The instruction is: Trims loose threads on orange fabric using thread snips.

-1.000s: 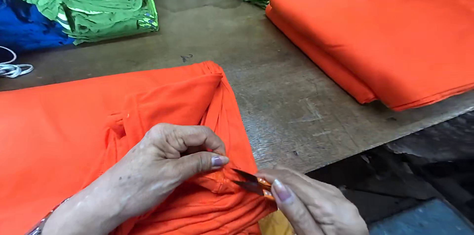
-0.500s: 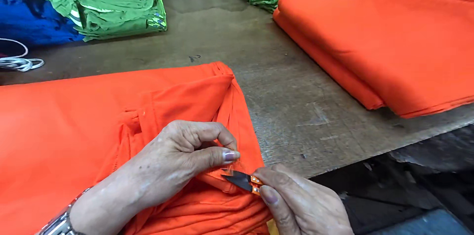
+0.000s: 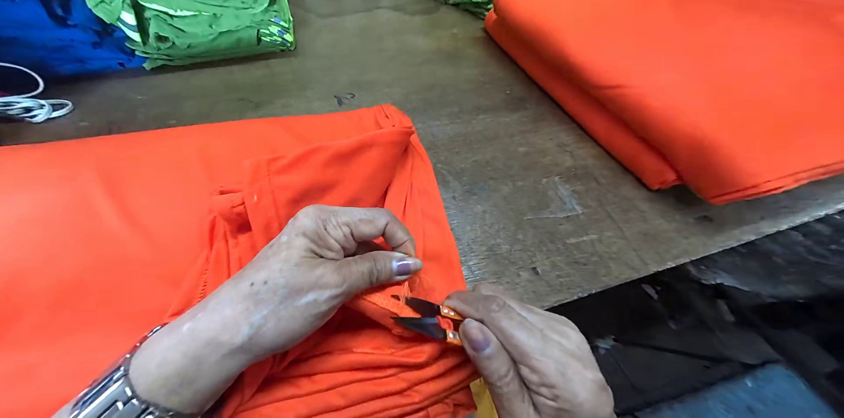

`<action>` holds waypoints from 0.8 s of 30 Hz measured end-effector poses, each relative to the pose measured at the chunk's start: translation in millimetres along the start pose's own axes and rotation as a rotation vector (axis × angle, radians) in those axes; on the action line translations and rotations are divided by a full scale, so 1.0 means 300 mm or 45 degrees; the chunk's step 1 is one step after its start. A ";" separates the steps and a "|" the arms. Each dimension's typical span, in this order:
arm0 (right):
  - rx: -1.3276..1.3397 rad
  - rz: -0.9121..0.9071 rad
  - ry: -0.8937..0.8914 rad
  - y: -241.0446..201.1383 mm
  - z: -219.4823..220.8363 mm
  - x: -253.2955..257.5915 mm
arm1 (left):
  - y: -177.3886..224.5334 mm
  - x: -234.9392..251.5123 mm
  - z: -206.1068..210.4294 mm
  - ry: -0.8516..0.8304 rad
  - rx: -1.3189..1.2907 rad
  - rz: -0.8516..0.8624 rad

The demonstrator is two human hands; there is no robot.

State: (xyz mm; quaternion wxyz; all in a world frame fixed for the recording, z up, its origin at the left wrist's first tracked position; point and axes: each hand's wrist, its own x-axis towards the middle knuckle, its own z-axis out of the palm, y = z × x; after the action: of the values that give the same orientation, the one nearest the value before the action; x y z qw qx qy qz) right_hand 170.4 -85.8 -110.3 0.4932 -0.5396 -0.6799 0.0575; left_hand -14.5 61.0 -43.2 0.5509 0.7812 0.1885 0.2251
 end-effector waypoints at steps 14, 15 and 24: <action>0.554 0.392 0.089 -0.029 -0.023 -0.011 | 0.004 -0.001 0.007 0.061 0.034 -0.028; 0.778 0.524 0.154 -0.032 -0.024 -0.010 | 0.006 -0.003 0.009 0.074 0.019 -0.035; 0.925 0.532 0.259 -0.047 0.017 0.038 | 0.061 -0.002 0.042 0.251 0.147 0.069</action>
State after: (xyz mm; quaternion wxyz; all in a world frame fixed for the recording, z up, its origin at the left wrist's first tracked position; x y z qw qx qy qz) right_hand 158.0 -80.4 -97.3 0.6935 -0.4598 -0.4395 0.3384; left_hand -7.0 44.8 -29.6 0.4774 0.7905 0.2334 0.3044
